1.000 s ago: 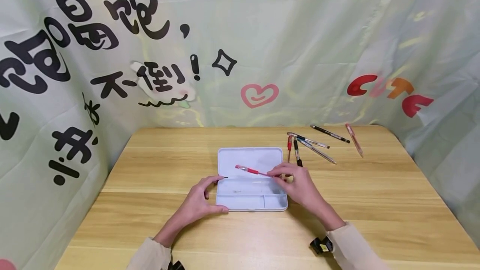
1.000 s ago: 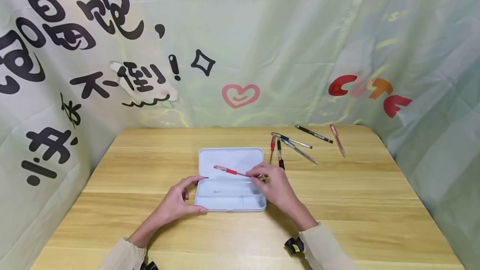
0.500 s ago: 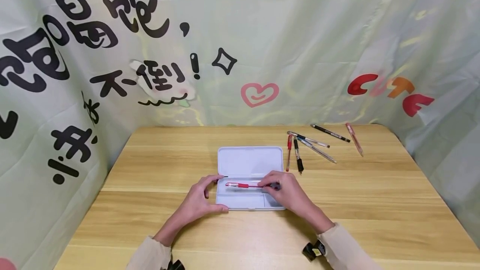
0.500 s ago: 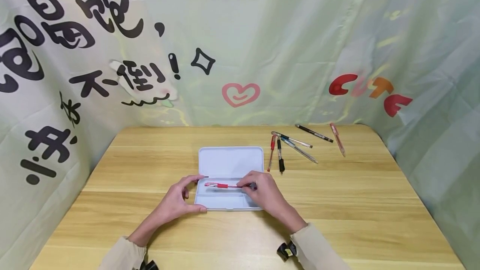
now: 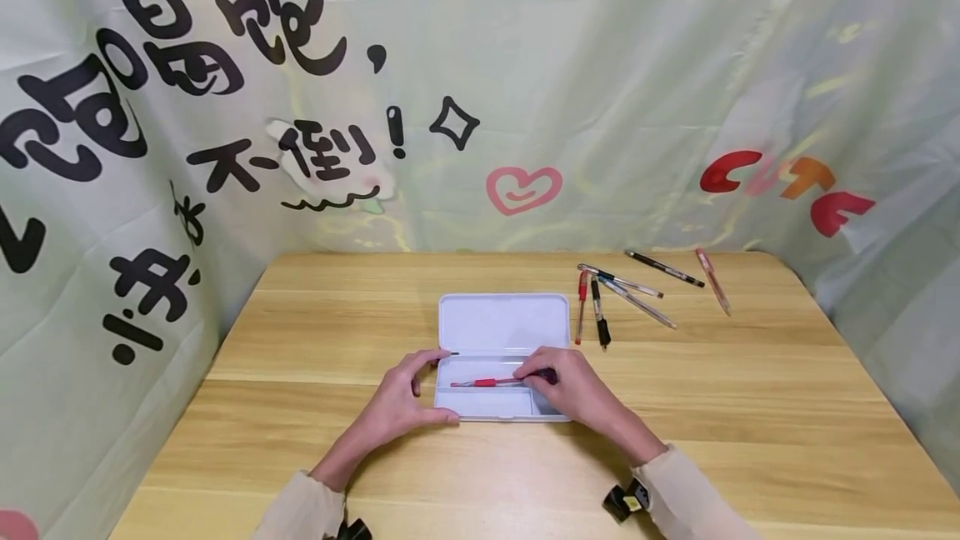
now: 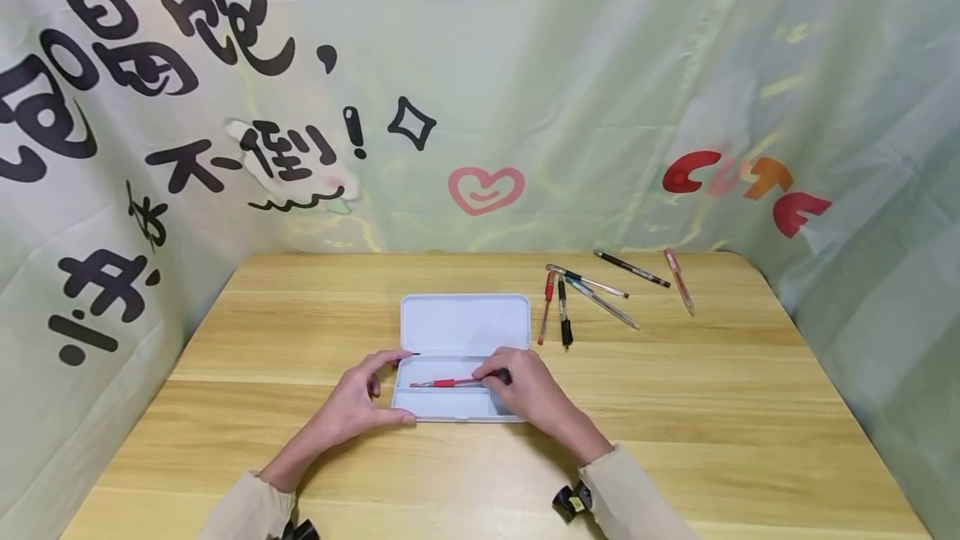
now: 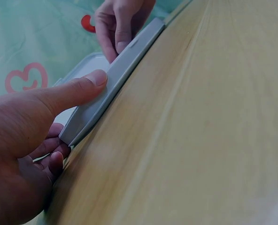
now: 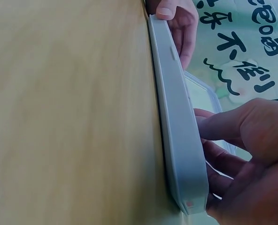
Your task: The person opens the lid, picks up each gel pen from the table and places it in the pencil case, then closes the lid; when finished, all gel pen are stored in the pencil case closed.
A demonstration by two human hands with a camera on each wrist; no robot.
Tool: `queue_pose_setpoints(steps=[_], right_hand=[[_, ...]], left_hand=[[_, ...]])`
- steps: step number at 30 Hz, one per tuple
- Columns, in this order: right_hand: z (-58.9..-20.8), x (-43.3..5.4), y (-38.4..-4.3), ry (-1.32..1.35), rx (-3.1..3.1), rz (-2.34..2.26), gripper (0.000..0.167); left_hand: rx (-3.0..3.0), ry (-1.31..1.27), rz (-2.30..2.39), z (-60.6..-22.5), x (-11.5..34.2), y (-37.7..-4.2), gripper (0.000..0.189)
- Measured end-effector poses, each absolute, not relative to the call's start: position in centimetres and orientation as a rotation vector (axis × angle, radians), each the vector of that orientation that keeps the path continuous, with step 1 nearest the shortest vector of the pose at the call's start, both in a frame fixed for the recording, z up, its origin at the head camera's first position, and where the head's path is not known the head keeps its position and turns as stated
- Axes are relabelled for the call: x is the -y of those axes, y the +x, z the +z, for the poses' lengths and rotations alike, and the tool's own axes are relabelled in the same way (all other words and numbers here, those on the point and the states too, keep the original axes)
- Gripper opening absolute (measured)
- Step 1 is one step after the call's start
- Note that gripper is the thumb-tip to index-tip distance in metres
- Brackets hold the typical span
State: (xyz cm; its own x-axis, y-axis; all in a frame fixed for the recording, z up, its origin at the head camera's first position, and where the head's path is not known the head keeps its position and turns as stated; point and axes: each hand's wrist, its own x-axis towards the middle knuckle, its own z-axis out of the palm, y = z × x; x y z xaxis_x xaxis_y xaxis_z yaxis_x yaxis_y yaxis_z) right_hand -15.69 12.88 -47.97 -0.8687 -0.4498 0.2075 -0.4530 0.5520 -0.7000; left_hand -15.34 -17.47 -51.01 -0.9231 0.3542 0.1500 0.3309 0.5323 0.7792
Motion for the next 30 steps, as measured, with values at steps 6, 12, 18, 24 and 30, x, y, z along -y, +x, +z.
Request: queue_pose_setpoints(steps=[6,12,18,24,30], right_hand=[[-47.8,-13.0,-15.5,0.792,2.777,1.265,0.016],[-47.4,-14.0,-15.8,0.737,2.703,1.364,0.020],[-46.3,-16.0,-16.8,0.605,2.622,1.366,0.024],[-45.6,-19.4,-18.1,0.420,2.562,1.287,0.026],[-45.2,-23.4,-18.6,0.188,2.531,1.288,0.029]], left_hand=[[-2.721,0.620,1.369,-50.9,17.4,-15.3,0.090],[-2.723,0.614,1.362,-51.0,17.3,-15.3,0.090],[-2.719,0.611,1.365,-50.9,17.4,-15.3,0.090],[-2.725,0.621,1.364,-50.9,17.5,-15.3,0.090],[-2.712,0.635,1.369,-50.9,17.5,-15.3,0.090]])
